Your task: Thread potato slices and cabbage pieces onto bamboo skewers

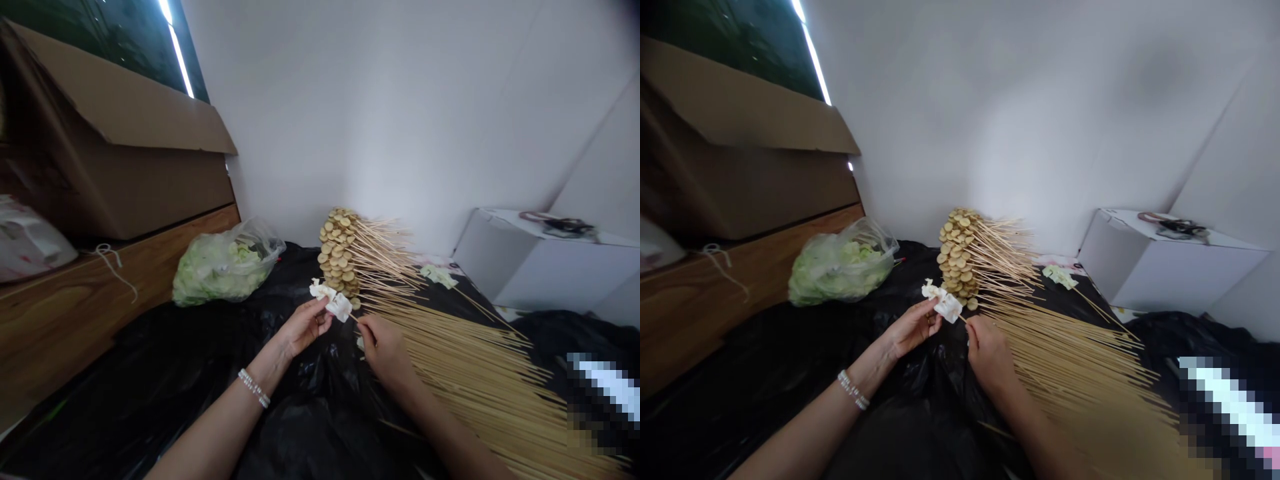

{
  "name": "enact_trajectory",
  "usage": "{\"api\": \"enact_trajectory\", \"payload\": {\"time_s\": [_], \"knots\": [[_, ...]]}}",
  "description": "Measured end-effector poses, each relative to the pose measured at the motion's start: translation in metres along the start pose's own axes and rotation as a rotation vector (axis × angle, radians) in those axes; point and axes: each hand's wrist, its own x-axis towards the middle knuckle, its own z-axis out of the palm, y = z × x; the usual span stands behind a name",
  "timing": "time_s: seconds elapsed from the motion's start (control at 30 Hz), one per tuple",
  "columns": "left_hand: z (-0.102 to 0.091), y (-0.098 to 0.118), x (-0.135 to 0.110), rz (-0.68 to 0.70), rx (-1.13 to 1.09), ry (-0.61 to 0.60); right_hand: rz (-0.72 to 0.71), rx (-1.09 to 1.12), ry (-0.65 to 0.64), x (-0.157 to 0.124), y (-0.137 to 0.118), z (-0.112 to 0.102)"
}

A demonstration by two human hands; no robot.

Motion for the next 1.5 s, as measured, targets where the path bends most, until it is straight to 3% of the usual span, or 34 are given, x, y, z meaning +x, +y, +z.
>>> {"api": "enact_trajectory", "payload": {"time_s": [0.27,0.57,0.83,1.27,1.5], "knots": [[0.002,0.008,0.004,-0.119,-0.25,0.2,0.044,-0.023,-0.205,-0.001,-0.003,0.001],[-0.003,0.005,0.003,-0.092,-0.203,0.141,0.056,-0.016,-0.187,-0.001,-0.008,-0.002],[0.001,-0.014,0.002,-0.061,-0.105,0.067,0.076,0.08,-0.143,0.003,-0.009,-0.001],[0.009,-0.007,0.001,0.056,-0.095,0.142,0.068,0.065,-0.109,0.003,-0.003,-0.001],[0.011,-0.007,0.0,0.06,-0.13,0.114,0.178,0.206,-0.17,0.006,-0.005,-0.003]]}}
